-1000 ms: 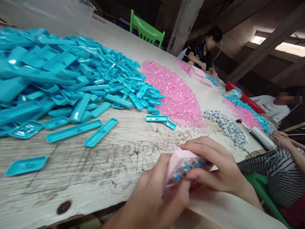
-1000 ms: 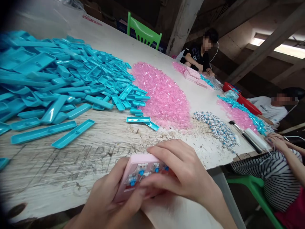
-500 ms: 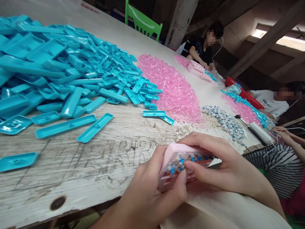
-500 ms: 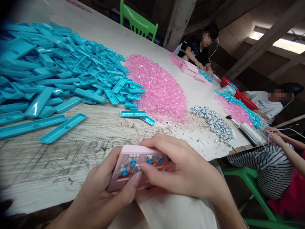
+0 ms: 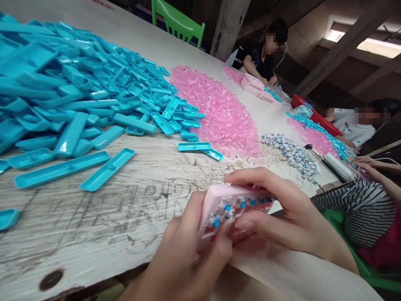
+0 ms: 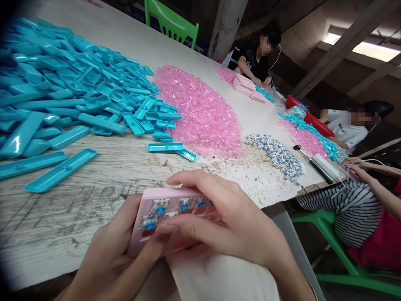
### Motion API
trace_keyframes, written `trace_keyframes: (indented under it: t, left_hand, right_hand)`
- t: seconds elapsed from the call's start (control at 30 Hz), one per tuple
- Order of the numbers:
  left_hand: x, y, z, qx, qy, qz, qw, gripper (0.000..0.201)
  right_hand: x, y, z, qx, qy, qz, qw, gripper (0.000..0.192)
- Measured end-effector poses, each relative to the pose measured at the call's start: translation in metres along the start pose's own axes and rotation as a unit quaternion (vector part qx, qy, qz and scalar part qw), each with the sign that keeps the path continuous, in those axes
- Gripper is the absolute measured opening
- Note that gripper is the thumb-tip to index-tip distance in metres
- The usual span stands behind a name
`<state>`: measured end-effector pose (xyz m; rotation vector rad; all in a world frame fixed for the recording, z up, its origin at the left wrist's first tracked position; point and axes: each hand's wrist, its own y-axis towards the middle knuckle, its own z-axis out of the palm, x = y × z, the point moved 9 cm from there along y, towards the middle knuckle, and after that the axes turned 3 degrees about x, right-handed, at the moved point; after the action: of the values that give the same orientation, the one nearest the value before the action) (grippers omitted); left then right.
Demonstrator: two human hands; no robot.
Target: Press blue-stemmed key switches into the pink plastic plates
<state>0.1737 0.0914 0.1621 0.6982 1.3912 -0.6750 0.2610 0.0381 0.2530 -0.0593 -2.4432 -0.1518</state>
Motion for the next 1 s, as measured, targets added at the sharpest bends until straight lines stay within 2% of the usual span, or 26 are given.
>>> trace_keyframes:
  t: [0.17,0.33,0.43,0.53,0.73,0.87,1.0]
  left_hand:
    - [0.005,-0.003,-0.001,-0.017,0.006,-0.012,1.0,0.015]
    - [0.004,-0.003,-0.002,-0.013,-0.008,-0.035,0.999,0.012]
    - [-0.001,0.001,0.003,0.026,-0.01,-0.02,0.999,0.012]
    - [0.001,0.002,0.007,0.078,-0.004,-0.019,0.997,0.021]
    - [0.007,0.001,0.011,0.135,-0.006,-0.017,0.991,0.039]
    - [0.007,0.006,0.009,0.095,-0.002,-0.04,0.995,0.022]
    - [0.004,0.009,0.008,0.065,0.0,-0.025,0.998,0.019]
  right_hand:
    - [0.002,0.001,0.002,0.002,0.019,-0.004,1.0,0.023]
    - [0.003,0.001,0.003,0.008,0.02,0.002,1.0,0.022]
    - [-0.003,0.0,0.003,0.018,0.018,0.03,0.999,0.028]
    - [-0.009,0.001,0.005,0.04,0.023,0.056,0.997,0.035]
    - [-0.009,0.005,0.008,0.069,-0.007,0.061,0.996,0.017]
    - [-0.013,0.006,0.011,0.069,-0.041,0.072,0.994,0.01]
    - [-0.018,0.007,0.013,0.053,-0.054,0.064,0.995,0.01]
